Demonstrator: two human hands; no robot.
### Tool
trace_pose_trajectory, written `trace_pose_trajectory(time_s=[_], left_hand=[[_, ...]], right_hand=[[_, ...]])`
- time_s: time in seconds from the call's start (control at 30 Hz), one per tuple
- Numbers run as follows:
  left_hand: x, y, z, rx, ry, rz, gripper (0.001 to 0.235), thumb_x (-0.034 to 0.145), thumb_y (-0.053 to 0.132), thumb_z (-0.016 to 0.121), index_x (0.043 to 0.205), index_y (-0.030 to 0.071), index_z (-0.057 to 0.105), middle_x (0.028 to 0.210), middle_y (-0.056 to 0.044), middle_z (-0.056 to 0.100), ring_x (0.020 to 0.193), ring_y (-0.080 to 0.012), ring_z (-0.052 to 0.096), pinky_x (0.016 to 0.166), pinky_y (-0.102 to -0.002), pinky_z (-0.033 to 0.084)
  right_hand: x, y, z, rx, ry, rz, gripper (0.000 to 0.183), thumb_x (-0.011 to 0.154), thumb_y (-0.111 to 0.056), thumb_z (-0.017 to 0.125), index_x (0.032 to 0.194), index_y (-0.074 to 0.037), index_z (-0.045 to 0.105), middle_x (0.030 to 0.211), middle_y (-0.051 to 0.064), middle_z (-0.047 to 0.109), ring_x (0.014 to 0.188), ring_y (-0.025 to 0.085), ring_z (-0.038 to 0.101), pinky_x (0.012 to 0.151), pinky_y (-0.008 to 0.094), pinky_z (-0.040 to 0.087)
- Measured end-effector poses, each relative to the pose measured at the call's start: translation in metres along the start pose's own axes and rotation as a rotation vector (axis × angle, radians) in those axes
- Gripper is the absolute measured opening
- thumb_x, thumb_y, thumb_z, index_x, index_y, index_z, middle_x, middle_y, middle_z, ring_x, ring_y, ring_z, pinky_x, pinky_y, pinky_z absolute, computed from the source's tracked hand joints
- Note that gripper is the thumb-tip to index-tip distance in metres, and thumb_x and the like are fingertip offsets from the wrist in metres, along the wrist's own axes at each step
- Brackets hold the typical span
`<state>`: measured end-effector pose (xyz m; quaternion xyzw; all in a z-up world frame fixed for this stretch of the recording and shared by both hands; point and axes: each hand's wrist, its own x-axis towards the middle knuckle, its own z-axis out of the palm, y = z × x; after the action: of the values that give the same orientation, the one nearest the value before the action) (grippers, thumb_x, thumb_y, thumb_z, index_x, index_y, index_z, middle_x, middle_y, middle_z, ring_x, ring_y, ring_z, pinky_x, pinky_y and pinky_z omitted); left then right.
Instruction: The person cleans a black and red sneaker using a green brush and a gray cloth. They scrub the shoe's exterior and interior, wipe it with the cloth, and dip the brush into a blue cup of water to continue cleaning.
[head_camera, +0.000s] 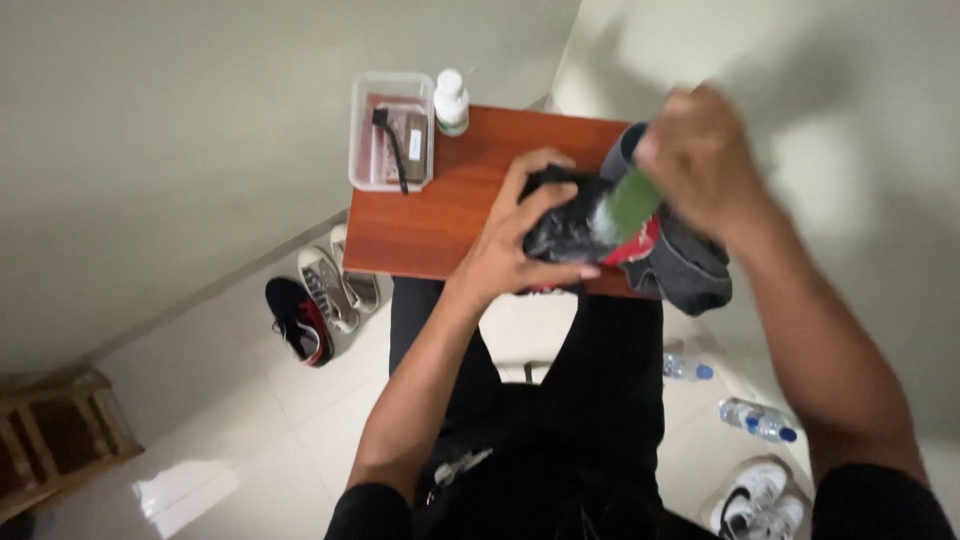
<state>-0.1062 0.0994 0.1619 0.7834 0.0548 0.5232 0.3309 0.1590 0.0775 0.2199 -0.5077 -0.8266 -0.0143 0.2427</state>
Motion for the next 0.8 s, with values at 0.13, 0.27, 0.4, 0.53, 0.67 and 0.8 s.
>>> trace_pose_trajectory(time_s=[0.13,0.27,0.4,0.53,0.67,0.8], left_hand=[[-0.003,0.006,-0.003,-0.016,-0.014,-0.004,0.087,0.089,0.045,0.088,0.154,0.022,0.035,0.146,-0.017,0.039,0.139,-0.0372,0.049,0.123,-0.057,0.047],[-0.009,0.008,-0.007,-0.109,0.001,-0.042,0.078,0.091,0.045,0.084,0.150,0.019,0.041,0.145,-0.015,0.041,0.138,-0.0353,0.050,0.123,-0.054,0.046],[-0.006,0.009,0.003,-0.308,0.097,-0.041,0.077,0.075,0.037,0.096,0.134,0.003,0.061,0.132,-0.027,0.053,0.122,-0.0451,0.059,0.108,-0.058,0.045],[-0.008,0.012,-0.005,-0.293,0.102,-0.027,0.071,0.081,0.042,0.090,0.132,0.002,0.061,0.132,-0.029,0.054,0.121,-0.0452,0.059,0.107,-0.058,0.045],[-0.006,0.018,-0.010,-0.310,0.117,-0.061,0.060,0.097,0.051,0.069,0.131,0.001,0.063,0.131,-0.029,0.057,0.121,-0.0463,0.060,0.102,-0.060,0.048],[-0.003,0.026,-0.008,-0.344,0.171,-0.043,0.054,0.100,0.044,0.064,0.126,-0.002,0.065,0.128,-0.031,0.060,0.118,-0.0488,0.062,0.100,-0.062,0.050]], right_hand=[[0.005,-0.008,0.007,0.107,0.070,-0.122,0.053,0.110,-0.028,0.034,0.062,-0.008,0.044,0.058,0.005,0.038,0.065,0.023,0.037,0.072,0.044,0.032],[0.009,-0.005,0.005,0.336,-0.072,0.100,0.054,0.115,-0.028,0.034,0.065,-0.007,0.034,0.065,0.003,0.037,0.074,0.019,0.036,0.085,0.042,0.032],[0.001,-0.006,0.024,0.358,0.047,-0.260,0.055,0.110,-0.038,0.043,0.058,-0.018,0.046,0.060,-0.004,0.042,0.069,0.028,0.051,0.067,0.042,0.032],[-0.011,0.040,0.060,0.373,0.074,-0.220,0.054,0.114,-0.041,0.039,0.069,-0.011,0.048,0.071,0.005,0.043,0.075,0.034,0.051,0.071,0.046,0.034],[0.002,0.005,0.045,0.483,0.040,-0.175,0.052,0.115,-0.030,0.040,0.067,-0.010,0.045,0.066,0.007,0.043,0.071,0.036,0.048,0.069,0.045,0.033],[0.008,-0.030,0.033,0.512,0.067,-0.268,0.050,0.110,-0.029,0.043,0.062,-0.015,0.046,0.065,-0.001,0.044,0.067,0.029,0.045,0.067,0.043,0.030]])
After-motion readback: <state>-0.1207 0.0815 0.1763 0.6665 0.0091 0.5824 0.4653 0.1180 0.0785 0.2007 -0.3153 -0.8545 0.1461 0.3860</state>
